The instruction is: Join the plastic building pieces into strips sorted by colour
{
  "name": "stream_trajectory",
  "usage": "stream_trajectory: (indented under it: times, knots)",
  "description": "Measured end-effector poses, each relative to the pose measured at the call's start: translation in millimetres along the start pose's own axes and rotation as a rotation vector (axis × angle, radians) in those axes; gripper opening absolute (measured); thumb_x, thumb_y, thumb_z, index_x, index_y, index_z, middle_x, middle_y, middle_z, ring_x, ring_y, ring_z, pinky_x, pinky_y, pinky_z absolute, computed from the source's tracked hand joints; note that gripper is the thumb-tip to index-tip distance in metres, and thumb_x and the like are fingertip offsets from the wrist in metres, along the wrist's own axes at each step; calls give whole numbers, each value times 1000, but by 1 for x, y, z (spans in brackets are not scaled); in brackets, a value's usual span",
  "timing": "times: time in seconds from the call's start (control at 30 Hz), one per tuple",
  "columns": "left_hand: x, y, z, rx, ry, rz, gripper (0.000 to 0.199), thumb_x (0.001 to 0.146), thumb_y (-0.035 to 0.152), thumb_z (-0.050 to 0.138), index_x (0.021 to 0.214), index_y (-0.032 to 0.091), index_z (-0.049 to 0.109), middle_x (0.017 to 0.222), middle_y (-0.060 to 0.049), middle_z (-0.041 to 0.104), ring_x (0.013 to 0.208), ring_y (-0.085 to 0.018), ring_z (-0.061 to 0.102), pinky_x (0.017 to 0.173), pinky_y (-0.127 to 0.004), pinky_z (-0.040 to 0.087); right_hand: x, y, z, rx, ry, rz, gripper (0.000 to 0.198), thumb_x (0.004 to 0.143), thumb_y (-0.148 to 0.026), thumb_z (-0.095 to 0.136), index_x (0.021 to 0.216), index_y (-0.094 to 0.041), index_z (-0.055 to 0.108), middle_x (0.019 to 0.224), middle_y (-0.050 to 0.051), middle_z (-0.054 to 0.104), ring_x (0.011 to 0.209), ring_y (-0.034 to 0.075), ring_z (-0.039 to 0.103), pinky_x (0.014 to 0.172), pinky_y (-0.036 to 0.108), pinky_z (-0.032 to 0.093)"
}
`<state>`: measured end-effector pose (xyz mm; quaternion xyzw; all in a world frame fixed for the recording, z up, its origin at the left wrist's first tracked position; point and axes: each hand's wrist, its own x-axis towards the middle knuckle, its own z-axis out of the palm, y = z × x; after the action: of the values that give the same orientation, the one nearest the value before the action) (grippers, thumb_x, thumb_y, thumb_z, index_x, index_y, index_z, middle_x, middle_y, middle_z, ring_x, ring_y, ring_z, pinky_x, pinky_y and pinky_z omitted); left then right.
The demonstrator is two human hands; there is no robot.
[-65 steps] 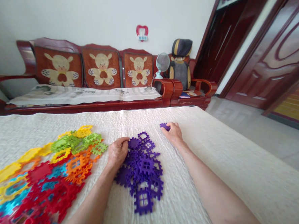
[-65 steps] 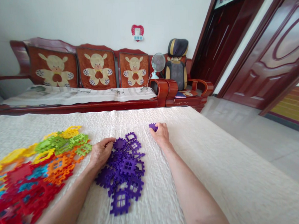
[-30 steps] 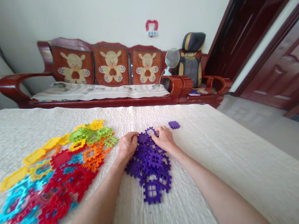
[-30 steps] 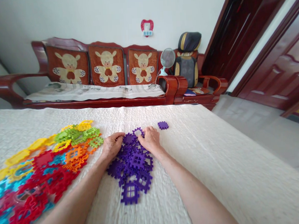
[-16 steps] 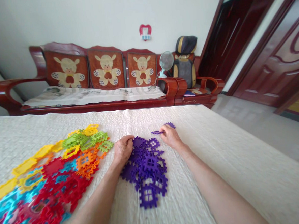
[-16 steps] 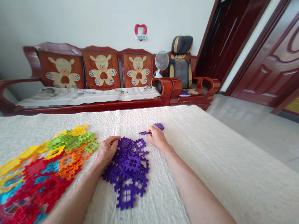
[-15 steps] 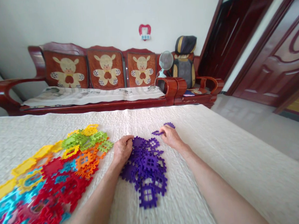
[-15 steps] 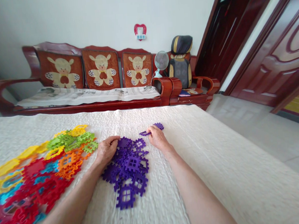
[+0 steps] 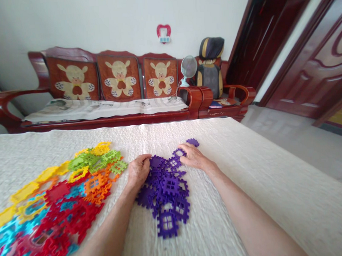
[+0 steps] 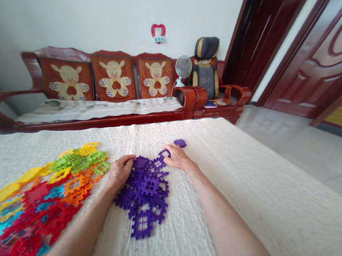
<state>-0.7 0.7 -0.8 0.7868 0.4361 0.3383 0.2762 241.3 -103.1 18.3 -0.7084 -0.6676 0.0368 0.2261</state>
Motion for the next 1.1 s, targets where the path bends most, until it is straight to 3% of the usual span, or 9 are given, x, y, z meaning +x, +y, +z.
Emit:
stream_trajectory:
  times: [0.17,0.5,0.63,0.7,0.77,0.9,1.0,1.1]
  knots:
    - [0,2,-1,10,-4,-9,31,85,20,48,100,21,75,100,-2,77,94,-17,70,94,-26,51,0,-5,-1,-9,-14,-3,47,74,-18,58,121,-16,61,122,12,62,117,24,54,104,37,39]
    - [-1,3,-1,19,-11,-6,32,85,19,47,100,22,75,102,-1,77,96,-17,70,94,-25,51,2,-2,2,105,7,-87,61,64,1,45,118,-21,63,128,7,63,121,19,55,106,37,39]
    - [-1,4,-1,22,-13,-4,33,86,17,47,101,21,76,105,-2,76,99,-18,70,95,-26,51,1,-14,4,-29,83,129,45,77,-22,58,121,-15,61,120,14,62,116,25,55,103,39,40]
    - [-1,5,0,23,-12,-4,33,86,17,47,102,21,76,106,-2,76,100,-18,70,95,-25,51,2,-22,6,-120,95,275,52,78,-39,63,122,-11,60,114,18,60,112,29,56,99,41,42]
    - [-1,5,-1,23,-12,-4,33,85,17,48,102,21,76,106,-2,76,100,-17,70,95,-25,51,4,-30,7,-175,81,368,56,78,-46,63,120,-9,61,112,20,59,109,32,56,96,41,43]
    - [-2,6,-1,25,-5,-6,32,85,17,48,100,22,76,105,-1,76,99,-18,70,94,-25,52,8,-38,8,-189,45,436,48,77,-39,63,116,-12,63,110,19,60,103,30,59,93,40,44]
    - [-2,5,-1,19,-7,6,32,85,18,47,99,22,75,104,-1,76,98,-17,71,94,-24,52,7,-41,9,-171,40,386,48,77,-29,61,122,-14,61,118,16,60,110,30,56,97,39,43]
    - [-2,5,-1,17,-12,5,32,84,19,47,99,23,75,103,-1,77,97,-17,71,92,-24,52,5,-44,8,-159,58,383,49,79,-31,60,125,-12,59,121,18,59,114,31,54,100,40,41]
